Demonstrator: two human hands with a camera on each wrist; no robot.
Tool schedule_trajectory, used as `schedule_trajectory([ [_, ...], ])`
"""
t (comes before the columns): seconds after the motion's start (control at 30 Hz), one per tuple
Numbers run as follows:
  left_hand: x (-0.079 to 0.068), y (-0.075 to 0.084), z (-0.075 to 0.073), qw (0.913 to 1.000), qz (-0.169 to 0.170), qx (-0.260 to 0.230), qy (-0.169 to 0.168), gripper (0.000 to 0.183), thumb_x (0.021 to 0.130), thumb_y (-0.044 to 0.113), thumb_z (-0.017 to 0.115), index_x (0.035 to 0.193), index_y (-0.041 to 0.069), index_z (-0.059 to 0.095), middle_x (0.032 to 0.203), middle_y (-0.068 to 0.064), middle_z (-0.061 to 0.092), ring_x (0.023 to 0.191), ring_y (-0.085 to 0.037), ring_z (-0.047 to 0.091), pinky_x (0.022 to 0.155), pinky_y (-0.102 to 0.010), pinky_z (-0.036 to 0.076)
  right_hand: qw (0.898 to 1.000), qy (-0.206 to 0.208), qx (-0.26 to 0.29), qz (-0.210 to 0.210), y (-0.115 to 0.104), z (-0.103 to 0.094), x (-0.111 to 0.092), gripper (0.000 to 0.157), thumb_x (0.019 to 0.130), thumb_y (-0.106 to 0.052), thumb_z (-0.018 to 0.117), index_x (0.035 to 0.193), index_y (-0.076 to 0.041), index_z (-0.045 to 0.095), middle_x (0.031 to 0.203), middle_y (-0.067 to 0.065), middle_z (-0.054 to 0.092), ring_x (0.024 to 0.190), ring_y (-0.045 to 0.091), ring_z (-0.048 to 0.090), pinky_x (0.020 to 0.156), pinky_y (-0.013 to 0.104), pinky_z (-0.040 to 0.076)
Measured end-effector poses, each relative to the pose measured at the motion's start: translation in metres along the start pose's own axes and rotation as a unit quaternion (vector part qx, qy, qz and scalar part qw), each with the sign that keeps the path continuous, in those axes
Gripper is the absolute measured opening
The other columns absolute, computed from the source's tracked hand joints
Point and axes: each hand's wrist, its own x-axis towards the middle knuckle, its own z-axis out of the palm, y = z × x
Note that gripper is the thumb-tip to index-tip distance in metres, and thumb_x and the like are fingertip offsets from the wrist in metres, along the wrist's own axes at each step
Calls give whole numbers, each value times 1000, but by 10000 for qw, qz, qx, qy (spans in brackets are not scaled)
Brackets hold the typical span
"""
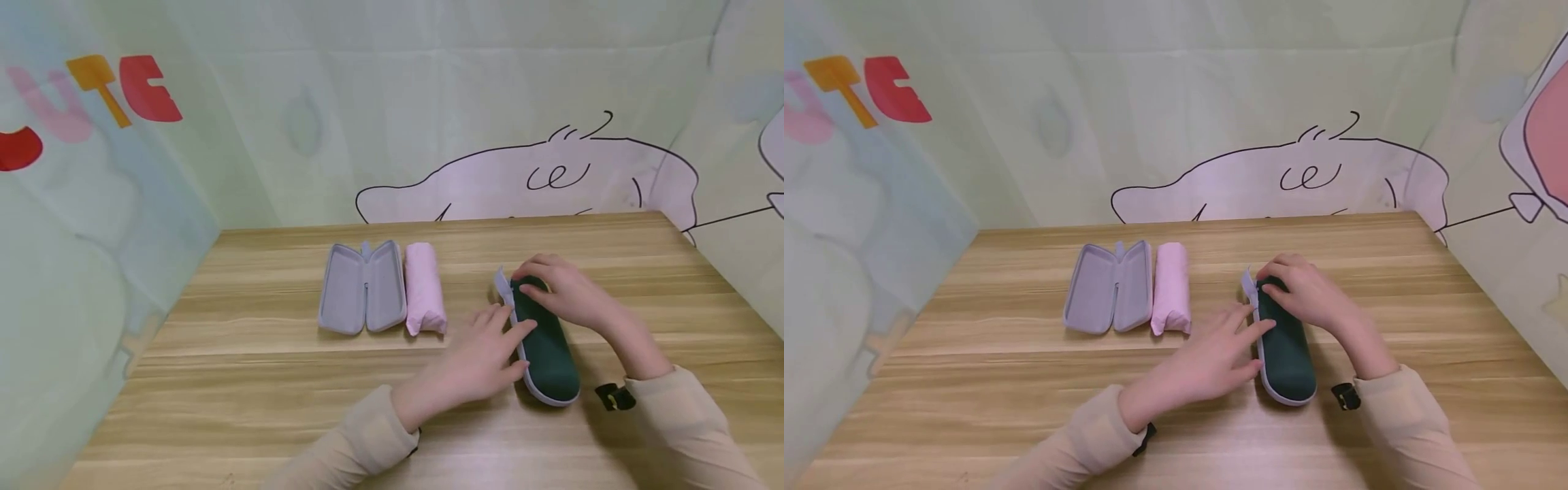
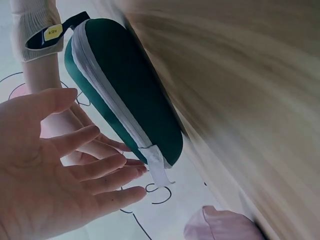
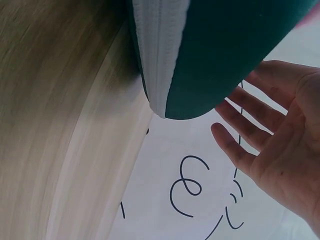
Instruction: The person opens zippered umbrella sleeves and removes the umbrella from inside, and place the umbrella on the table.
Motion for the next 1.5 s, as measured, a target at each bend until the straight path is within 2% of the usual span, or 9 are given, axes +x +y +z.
schedule_trajectory([
  [0.17,2,6,2,9997,223,61,43,54,91,46,45,140,26,33,144,-7,35,134,-23,34,107,-40,34,9999,-99,-20,71,1,3,2,19,89,-13,57,106,-8,63,112,9,59,108,28,54,88,46,46],
  [0.4,6,12,7,9992,386,33,-59,52,92,48,42,140,28,33,146,-5,31,136,-24,30,107,-43,33,9997,-161,-193,35,1,4,5,19,89,-12,56,106,-7,64,111,9,60,105,27,56,89,46,46],
  [0.63,12,18,7,9979,589,-117,-256,50,94,51,33,139,30,33,150,-3,25,139,-24,23,110,-42,29,9994,-288,-172,-13,2,6,9,21,91,-10,52,109,-7,63,112,11,60,107,29,55,90,47,44],
  [0.73,13,19,7,9973,676,-90,-257,49,94,50,33,138,30,35,149,-4,25,139,-24,23,111,-40,27,9992,-365,-166,-16,2,7,11,22,91,-10,51,110,-6,63,113,12,60,108,30,55,90,47,44],
  [0.87,16,19,10,9966,793,113,-192,51,93,53,35,138,29,36,148,-5,26,138,-24,23,111,-35,29,9988,-382,-228,-197,3,7,15,22,91,-7,51,108,-5,63,109,13,61,104,30,57,87,45,46],
  [1.07,20,20,13,9932,1022,321,-460,66,85,66,34,141,30,30,151,-7,19,140,-28,16,108,-33,33,9971,-385,-405,-518,3,4,20,20,89,-2,51,103,-4,66,100,10,63,93,25,59,78,38,49],
  [1.2,21,21,13,9920,1077,503,-423,67,84,66,39,140,30,31,150,-8,20,140,-28,17,109,-32,32,9950,-441,-506,-742,1,2,23,18,86,1,54,98,-4,67,95,8,62,87,22,60,73,34,49],
  [1.37,21,22,12,9914,1105,620,-328,66,84,65,42,139,30,32,149,-8,23,139,-28,20,110,-31,30,9912,-548,-808,-891,-2,0,26,17,83,3,57,92,-5,69,90,6,62,80,18,59,67,31,48],
  [1.5,20,23,11,9907,1099,769,-244,66,83,66,41,139,31,33,148,-9,25,138,-28,22,110,-30,30,9821,-741,-1425,-980,-10,-2,30,17,81,5,58,86,-7,69,84,4,62,74,16,55,66,31,47],
])
